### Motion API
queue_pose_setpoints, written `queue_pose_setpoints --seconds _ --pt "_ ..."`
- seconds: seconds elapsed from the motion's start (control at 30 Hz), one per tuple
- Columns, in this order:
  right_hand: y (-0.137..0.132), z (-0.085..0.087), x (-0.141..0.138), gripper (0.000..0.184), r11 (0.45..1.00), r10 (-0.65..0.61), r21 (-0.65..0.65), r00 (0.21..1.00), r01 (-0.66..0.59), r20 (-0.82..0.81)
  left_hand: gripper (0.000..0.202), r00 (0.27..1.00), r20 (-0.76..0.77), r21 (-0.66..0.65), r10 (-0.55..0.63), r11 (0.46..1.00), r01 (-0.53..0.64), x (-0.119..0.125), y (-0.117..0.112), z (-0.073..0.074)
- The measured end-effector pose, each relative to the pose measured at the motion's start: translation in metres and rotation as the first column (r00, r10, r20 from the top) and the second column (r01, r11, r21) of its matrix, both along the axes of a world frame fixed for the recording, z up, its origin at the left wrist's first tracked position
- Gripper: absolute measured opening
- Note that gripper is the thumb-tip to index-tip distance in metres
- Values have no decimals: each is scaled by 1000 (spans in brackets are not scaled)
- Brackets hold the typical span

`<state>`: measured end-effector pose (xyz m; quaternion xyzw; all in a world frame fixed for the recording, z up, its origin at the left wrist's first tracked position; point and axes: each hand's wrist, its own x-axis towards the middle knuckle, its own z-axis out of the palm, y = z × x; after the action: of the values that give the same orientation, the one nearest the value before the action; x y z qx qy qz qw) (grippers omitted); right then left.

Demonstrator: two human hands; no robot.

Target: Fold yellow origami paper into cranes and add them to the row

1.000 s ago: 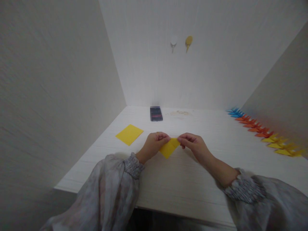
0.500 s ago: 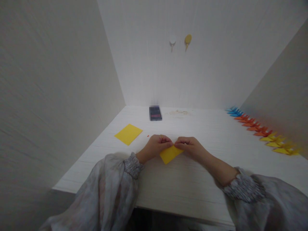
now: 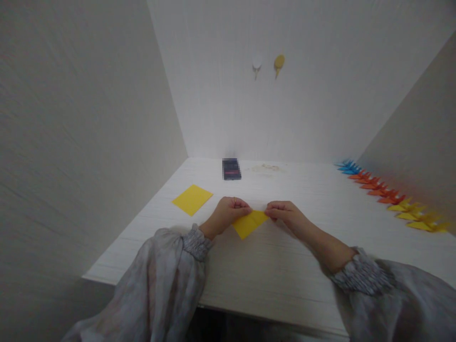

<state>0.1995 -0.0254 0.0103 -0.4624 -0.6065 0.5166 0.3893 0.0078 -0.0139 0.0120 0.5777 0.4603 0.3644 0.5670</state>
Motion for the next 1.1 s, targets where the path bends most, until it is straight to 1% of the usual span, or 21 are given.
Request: queue_pose_setpoints --seconds 0.07,0.13,0.2,0.27,0.43,0.6,0.67,0.77,0.83,0.9,1.0,1.1 --pt "2 1 5 14 999 -29 12 999 30 -23 18 998 35 -10 45 999 -45 -2 2 0" --pt "4 3 12 13 994 -90 54 994 94 -61 17 993 52 -21 102 995 -102 -5 5 -1" --pt "7 4 19 14 987 -122 96 989 130 -86 16 989 84 -43 126 992 -123 -8 7 -2" --pt "7 5 21 15 981 -136 122 986 147 -96 17 987 101 -52 123 992 -118 -8 8 -2" --pt "4 -1 6 22 983 -116 141 993 120 -35 20 991 101 -38 84 996 -81 -4 5 -2" --pt "2 -11 -7 19 996 -20 88 994 11 104 20 1000 -4 9 5 1000 -5 0 1 -2" --pt "2 -12 -8 17 995 8 102 991 -21 135 20 998 -46 21 -30 999 31 2 0 -2" --pt "0 -9 -9 17 992 6 125 985 -28 172 22 993 -73 28 -96 995 98 3 -1 -3" --pt "-3 -6 -11 17 992 8 122 985 -30 174 24 986 -86 40 -143 988 147 4 -2 -3" --pt "-5 -4 -14 18 993 23 112 986 -41 164 24 980 -112 52 -163 984 170 4 -4 -2" --pt "-7 -3 -16 16 995 27 94 989 -41 146 21 980 -130 44 -154 986 161 5 -5 1" --pt "-6 -4 -10 13 999 4 48 999 -6 43 19 984 -96 15 -152 988 154 2 -3 3"
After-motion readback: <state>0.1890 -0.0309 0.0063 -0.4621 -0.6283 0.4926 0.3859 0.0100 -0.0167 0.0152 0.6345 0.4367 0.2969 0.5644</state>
